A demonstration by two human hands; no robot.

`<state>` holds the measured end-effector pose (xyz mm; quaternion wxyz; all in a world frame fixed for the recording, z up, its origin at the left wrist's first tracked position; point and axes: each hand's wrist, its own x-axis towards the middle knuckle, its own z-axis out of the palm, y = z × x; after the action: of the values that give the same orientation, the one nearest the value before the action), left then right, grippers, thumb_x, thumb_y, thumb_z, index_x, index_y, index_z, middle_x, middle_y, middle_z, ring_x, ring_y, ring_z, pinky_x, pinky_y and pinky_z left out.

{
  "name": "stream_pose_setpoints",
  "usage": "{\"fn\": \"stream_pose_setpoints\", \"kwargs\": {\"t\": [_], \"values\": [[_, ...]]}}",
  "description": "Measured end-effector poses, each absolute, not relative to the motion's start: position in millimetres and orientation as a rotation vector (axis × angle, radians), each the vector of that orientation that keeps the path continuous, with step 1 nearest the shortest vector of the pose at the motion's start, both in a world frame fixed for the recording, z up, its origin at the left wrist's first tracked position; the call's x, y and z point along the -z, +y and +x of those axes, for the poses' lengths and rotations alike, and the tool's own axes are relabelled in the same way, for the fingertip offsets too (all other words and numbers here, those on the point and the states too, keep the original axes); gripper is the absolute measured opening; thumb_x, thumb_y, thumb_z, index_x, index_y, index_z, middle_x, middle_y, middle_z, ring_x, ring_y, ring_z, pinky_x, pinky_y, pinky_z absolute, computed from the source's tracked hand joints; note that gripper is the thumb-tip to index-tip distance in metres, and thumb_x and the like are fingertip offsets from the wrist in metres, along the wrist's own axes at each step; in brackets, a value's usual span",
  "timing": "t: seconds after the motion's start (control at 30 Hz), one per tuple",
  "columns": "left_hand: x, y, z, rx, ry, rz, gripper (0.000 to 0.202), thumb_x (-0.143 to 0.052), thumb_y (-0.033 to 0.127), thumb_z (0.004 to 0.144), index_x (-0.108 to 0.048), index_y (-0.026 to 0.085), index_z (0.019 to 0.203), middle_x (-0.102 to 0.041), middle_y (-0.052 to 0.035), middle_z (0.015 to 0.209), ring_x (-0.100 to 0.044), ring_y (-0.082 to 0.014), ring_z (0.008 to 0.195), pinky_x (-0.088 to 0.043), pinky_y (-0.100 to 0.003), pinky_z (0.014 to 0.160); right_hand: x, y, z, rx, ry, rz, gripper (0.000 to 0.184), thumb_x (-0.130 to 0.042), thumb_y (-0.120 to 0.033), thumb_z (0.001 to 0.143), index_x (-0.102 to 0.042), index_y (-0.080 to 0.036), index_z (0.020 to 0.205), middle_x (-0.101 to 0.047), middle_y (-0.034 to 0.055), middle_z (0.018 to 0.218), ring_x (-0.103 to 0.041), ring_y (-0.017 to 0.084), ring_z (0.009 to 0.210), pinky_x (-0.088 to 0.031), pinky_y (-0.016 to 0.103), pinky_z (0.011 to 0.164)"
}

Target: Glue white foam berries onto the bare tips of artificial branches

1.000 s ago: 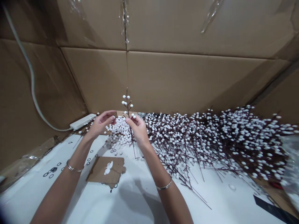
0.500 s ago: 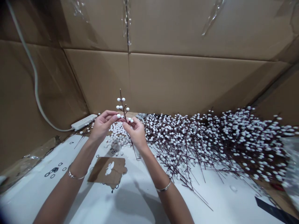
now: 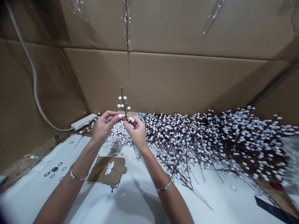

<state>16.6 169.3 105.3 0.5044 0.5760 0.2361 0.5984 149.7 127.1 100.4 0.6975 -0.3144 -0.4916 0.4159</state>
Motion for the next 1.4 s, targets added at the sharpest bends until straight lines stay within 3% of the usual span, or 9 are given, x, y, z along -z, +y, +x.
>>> {"fn": "stream_pose_setpoints", "kwargs": {"t": [0.2,0.4,1.4], "values": [[-103.4,169.1,20.9,-1.490,0.550,1.361,0.025,-0.078,0.033,0.076,-0.065,0.018,0.091,-0.073,-0.0037,0.089,-0.070,-0.0146,0.085,-0.054,-0.026,0.081,-99.7,126.4,149.4,-0.922,-1.086,-0.683,0.024,-0.074,-0.030,0.074,-0.052,-0.020,0.072,-0.060,-0.0021,0.078,-0.061,0.013,0.080,-0.046,0.024,0.074],[-102.4,167.3,25.7,-1.554,0.535,1.344,0.023,-0.078,0.032,0.075,-0.065,0.018,0.088,-0.072,-0.0029,0.090,-0.069,-0.0145,0.086,-0.055,-0.027,0.082,-99.3,124.2,148.5,-0.877,-1.095,-0.736,0.024,-0.073,-0.036,0.075,-0.054,-0.021,0.075,-0.063,-0.0005,0.082,-0.062,0.015,0.082,-0.049,0.026,0.076],[-99.4,163.2,28.9,-1.620,0.529,1.429,0.020,-0.078,0.031,0.076,-0.065,0.019,0.086,-0.075,-0.0049,0.093,-0.072,-0.0187,0.091,-0.057,-0.034,0.086,-100.0,124.2,146.5,-0.826,-1.097,-0.752,0.018,-0.073,-0.035,0.076,-0.061,-0.022,0.080,-0.068,0.0009,0.087,-0.065,0.017,0.087,-0.051,0.030,0.084]]}}
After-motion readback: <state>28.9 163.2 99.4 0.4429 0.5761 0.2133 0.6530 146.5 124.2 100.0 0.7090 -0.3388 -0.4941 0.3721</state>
